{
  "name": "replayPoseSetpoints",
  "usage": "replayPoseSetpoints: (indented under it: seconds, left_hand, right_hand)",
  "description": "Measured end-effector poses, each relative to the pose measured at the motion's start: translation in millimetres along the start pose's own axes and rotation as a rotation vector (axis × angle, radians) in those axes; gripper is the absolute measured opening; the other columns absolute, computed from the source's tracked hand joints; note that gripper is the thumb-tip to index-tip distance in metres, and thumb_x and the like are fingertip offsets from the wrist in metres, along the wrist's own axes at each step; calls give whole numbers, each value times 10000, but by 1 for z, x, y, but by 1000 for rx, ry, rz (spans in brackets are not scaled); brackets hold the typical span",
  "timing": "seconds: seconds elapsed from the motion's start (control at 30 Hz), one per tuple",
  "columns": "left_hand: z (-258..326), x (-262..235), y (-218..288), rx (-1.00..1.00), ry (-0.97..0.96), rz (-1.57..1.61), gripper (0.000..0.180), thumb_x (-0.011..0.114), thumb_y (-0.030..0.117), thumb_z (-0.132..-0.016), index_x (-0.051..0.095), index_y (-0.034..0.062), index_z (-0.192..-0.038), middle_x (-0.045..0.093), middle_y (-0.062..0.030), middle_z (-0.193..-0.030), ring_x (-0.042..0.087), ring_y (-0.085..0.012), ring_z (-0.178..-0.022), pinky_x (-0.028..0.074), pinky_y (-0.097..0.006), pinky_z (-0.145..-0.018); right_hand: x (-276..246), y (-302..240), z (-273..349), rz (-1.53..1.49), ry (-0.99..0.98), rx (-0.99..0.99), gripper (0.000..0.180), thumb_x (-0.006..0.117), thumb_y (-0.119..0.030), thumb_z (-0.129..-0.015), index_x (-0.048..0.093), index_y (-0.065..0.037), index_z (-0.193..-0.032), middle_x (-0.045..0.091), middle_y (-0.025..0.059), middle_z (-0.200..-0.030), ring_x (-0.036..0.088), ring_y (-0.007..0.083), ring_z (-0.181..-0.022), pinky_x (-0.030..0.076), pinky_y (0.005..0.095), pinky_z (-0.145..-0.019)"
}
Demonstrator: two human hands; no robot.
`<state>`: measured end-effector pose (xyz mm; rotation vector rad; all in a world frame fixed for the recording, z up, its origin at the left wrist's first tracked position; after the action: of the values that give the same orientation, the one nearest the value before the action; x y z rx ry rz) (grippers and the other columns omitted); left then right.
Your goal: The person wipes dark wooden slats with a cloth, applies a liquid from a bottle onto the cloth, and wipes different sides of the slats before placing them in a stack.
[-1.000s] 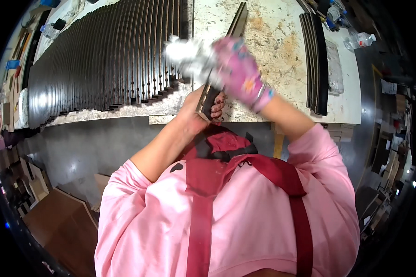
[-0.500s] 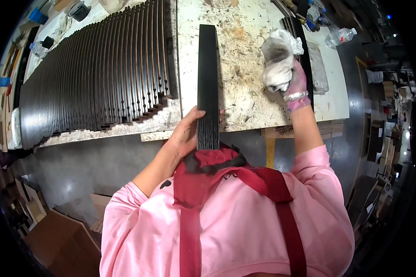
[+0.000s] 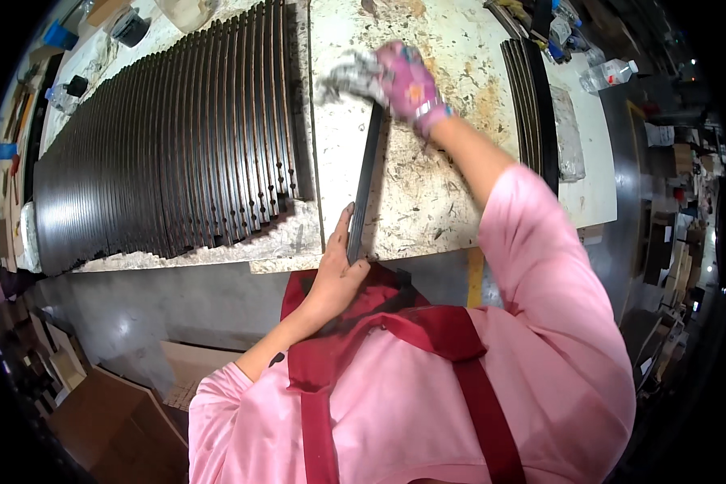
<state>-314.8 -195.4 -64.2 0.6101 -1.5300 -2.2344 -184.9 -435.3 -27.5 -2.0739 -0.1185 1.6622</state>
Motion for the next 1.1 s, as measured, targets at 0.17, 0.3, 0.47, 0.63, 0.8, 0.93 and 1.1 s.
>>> replayPoseSetpoints:
  seconds: [0.17, 0.3, 0.47, 0.63, 0.8, 0.93, 1.1]
  left_hand:
    - [7, 5, -9, -314, -27, 324, 717, 498, 239, -915, 75, 49, -1462, 400, -177, -1283, 458, -259, -1109, 343, -338, -1001]
    - [6, -2, -25, -279, 2, 450, 606, 400, 381, -964, 180, 70, -1436, 523, -54, -963, 475, -117, -790, 414, -236, -709]
    - [14, 8, -70, -515, -29, 1014, 577, 282, 570, -942, 598, 92, -1006, 613, -23, -833, 570, -122, -739, 477, -256, -635]
    - [-12, 7, -22, -464, -43, 1117, 463, 384, 464, -955, 555, 47, -1061, 610, -65, -887, 575, -146, -714, 493, -271, -613]
    - [-14, -1, -35, -625, 142, 1025, 375, 401, 356, -971, 545, 25, -1076, 611, -111, -932, 597, -200, -823, 535, -347, -745]
    - [-61, 13, -41, -247, -359, 1404, 444, 479, 460, -922, 552, 32, -1013, 631, -93, -910, 620, -243, -780, 528, -394, -750]
    - [-110, -17, -12, -200, 75, 1121, 535, 494, 511, -901, 465, 52, -1173, 605, -61, -869, 594, -177, -686, 508, -301, -641]
  right_hand:
    - [24, 32, -19, 26, 93, 172, 351, 506, -277, -903, 508, -71, -1187, 505, 178, -1177, 548, 312, -1001, 496, 379, -841]
    - [33, -74, 87, 289, -37, -387, 421, 548, -273, -845, 516, -48, -1199, 513, 147, -1105, 468, 298, -1073, 450, 389, -868]
    - [15, -104, 124, 16, -130, -683, 402, 585, -176, -809, 558, -112, -1206, 508, 139, -1269, 459, 318, -1208, 396, 404, -1001]
    - [-3, -38, 33, -49, 91, -200, 183, 582, -128, -800, 586, -90, -979, 521, 123, -1080, 531, 313, -989, 468, 399, -806]
    - [-16, -130, 149, -92, 20, -647, 483, 579, -101, -705, 505, -50, -1180, 476, 151, -1075, 472, 341, -1008, 476, 416, -771]
    - [-10, -131, 202, -893, -723, -156, 374, 595, -113, -829, 539, -2, -1181, 536, 178, -1173, 502, 291, -1109, 386, 390, -958]
    - [-31, -3, 183, -1203, -157, 552, 152, 547, -103, -856, 603, -16, -968, 613, 29, -868, 575, 109, -794, 485, 263, -708]
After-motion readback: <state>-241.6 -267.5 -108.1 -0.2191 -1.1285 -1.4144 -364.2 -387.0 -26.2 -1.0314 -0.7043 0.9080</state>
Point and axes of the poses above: each hand's wrist, its own z-axis away from the middle knuckle, its own x-axis out of the palm, y = z × x, the point moved 8 cm from there along -z, towards the middle knuckle
